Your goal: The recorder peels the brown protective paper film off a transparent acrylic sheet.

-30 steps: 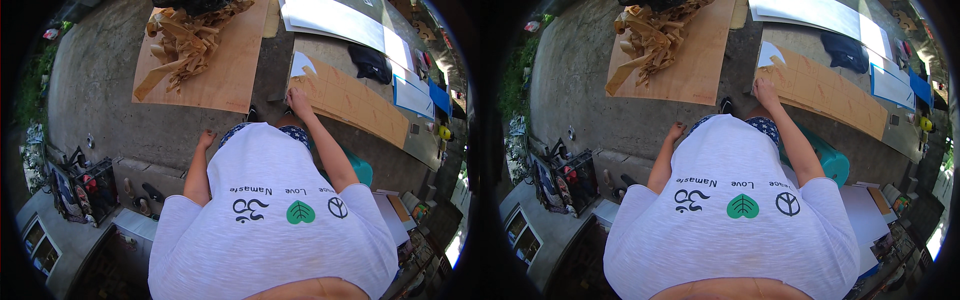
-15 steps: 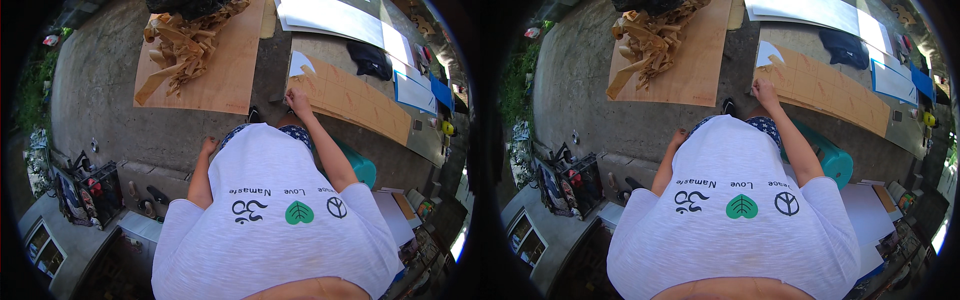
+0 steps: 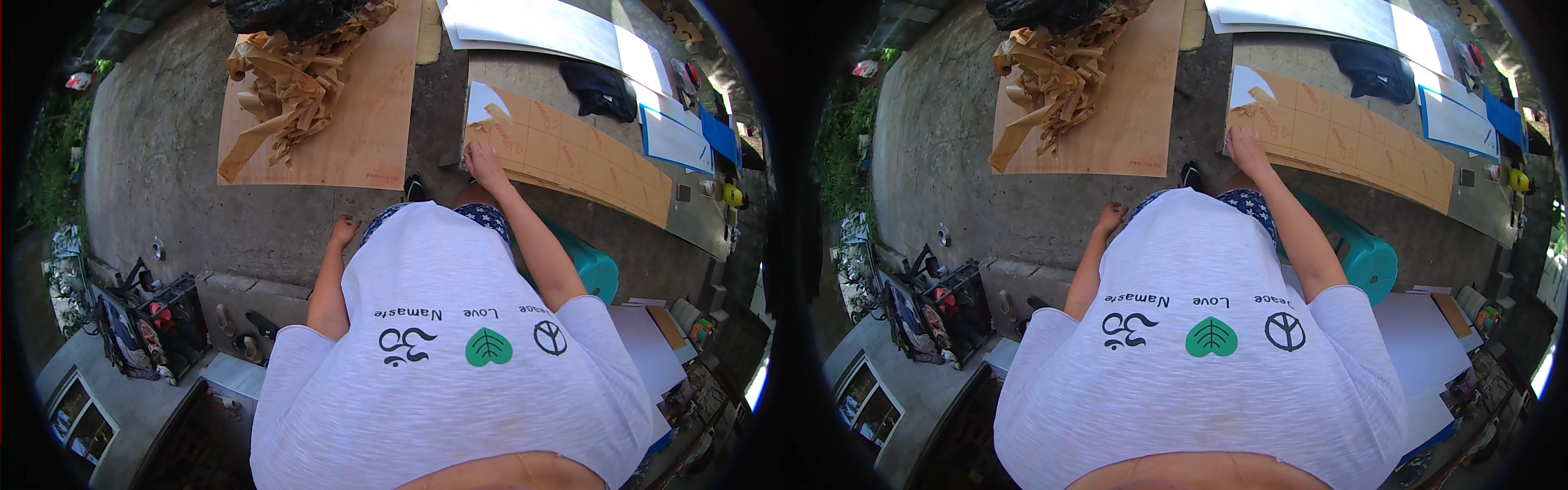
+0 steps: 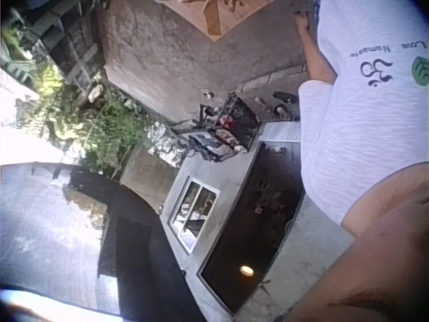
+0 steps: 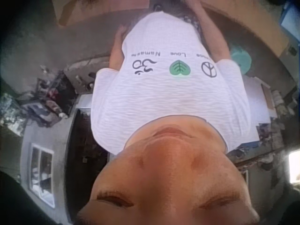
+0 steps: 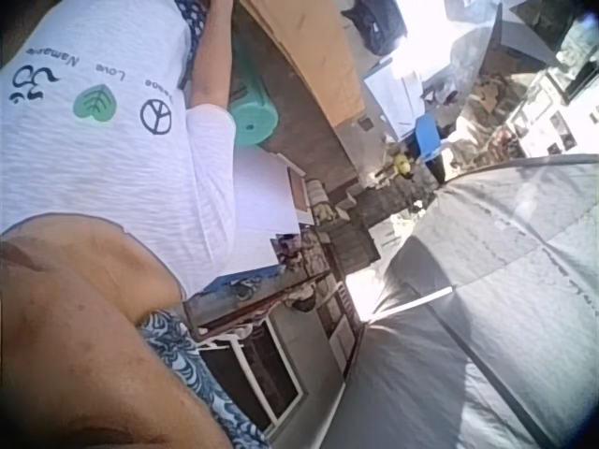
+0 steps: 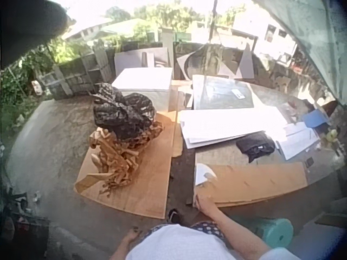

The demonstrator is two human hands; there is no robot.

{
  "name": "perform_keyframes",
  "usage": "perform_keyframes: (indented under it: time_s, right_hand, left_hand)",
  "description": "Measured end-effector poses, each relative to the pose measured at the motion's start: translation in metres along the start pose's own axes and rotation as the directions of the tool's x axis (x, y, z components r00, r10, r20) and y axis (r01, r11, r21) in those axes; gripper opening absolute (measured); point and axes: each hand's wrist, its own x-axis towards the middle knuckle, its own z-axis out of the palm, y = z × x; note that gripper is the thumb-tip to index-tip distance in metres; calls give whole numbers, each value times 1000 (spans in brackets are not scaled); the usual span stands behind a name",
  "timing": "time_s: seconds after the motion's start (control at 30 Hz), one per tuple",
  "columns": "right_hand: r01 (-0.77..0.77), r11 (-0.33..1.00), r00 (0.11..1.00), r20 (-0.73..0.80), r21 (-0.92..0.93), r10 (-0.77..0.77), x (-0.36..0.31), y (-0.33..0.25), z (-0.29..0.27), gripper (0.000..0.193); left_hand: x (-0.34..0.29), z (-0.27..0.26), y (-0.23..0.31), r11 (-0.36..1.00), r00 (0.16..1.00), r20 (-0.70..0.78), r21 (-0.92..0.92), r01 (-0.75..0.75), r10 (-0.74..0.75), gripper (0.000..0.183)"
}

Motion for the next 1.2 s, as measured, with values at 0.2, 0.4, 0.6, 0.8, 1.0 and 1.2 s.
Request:
perform_keyframes:
  time_s: [0.2,0.4,0.6,0.8,1.0,1.2]
  right_hand:
    - [-38,991,998,-46,131,45,-1,6,-2,12]
    - [-157,952,987,49,263,150,9,2,-18,18]
    - [-217,955,968,169,204,184,14,9,-8,16]
    - [-116,979,992,69,167,105,8,15,-7,13]
    - [-180,946,982,109,268,156,10,11,-19,18]
    - [-169,968,983,103,185,152,12,6,-17,22]
  left_hand:
    - [-3,1,-12,1000,999,-24,5,28,-28,57]
    - [2,1,-35,993,998,-25,110,51,-49,57]
    - [4,1,-20,996,997,-8,16,83,-83,58]
    - [5,-4,-4,1000,1000,-19,-8,12,-12,60]
    - [8,-6,-9,999,999,-31,17,-33,34,60]
    - [-32,-26,63,958,990,142,285,-30,-11,54]
